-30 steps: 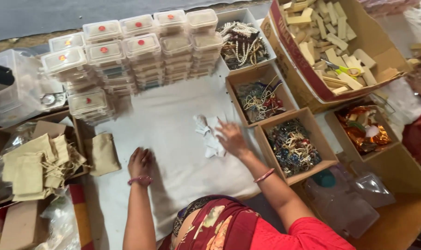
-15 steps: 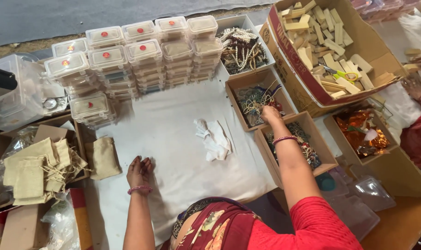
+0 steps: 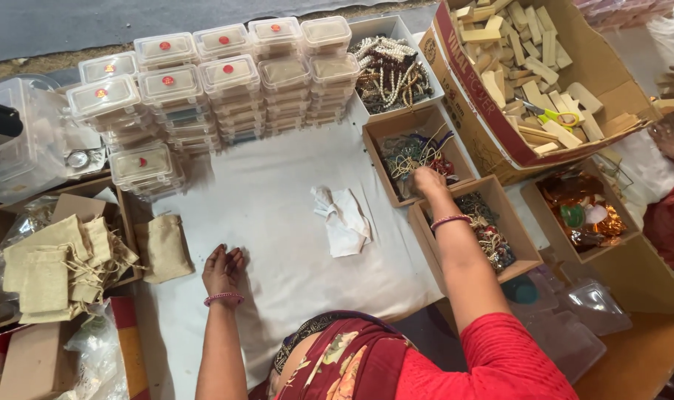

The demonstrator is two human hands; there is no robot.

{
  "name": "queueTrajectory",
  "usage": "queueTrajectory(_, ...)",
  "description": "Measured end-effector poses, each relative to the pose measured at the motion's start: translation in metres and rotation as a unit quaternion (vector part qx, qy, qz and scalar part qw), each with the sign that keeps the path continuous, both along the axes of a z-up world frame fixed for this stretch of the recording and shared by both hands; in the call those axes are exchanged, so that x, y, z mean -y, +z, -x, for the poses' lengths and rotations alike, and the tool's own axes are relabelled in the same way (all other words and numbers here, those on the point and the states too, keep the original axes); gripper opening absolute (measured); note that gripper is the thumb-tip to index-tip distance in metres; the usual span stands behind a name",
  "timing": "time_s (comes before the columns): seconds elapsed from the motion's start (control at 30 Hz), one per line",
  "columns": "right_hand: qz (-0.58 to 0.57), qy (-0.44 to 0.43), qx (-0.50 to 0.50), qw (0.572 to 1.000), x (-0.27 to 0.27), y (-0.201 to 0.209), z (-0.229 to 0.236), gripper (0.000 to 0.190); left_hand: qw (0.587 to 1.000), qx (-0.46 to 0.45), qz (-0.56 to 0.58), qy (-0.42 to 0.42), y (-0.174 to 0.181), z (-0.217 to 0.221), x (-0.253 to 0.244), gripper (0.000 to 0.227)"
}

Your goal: The person cleans a beaded necklace with a white cloth, places it into a small plastic container, and then puts the container into a cloth pouch. They repeat this process with a second necklace, wiping each one before packaging it.

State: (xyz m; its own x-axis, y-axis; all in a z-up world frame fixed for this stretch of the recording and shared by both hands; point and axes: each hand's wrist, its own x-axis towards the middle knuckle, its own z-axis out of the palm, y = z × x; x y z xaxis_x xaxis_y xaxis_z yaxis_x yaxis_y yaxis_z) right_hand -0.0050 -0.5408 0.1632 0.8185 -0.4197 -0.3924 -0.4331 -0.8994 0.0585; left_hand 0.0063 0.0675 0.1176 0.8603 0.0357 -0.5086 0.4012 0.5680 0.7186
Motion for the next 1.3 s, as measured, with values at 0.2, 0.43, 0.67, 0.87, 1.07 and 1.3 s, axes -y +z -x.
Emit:
queueTrajectory(0.2,-0.226,-0.184,0.307,0.906,-0.012,0.106,0.011,0.008,1.000,-0.002,-0.011,-0.004,0.006,0.001,0.003,0.031)
queueTrajectory(0.43,-0.341,-0.116,0.442,0.822,-0.077,0.235,0.025,0.001,0.998,-0.032,-0.014,-0.061,0.015,-0.013,0.036,0.043)
queueTrajectory(0.67,-0.431,0.049,0.388,0.813,-0.189,0.267,0.032,0.008,0.913,0.193,-0.161,-0.322,0.093,-0.006,0.115,0.065)
queueTrajectory(0.87,-0.567,0.094,0.289,0.765,-0.248,0.203,0.026,0.013,0.865,0.344,-0.150,-0.333,0.123,0.001,0.136,0.074)
queueTrajectory(1.07,-0.462,0.050,0.279,0.840,-0.234,0.086,0.010,0.039,0.895,0.145,-0.357,-0.225,0.059,-0.016,0.066,0.057)
queueTrajectory(1.3,-0.094,0.261,0.244,0.929,-0.254,0.022,0.036,0.073,0.818,0.136,-0.526,-0.191,0.027,-0.005,0.030,0.049)
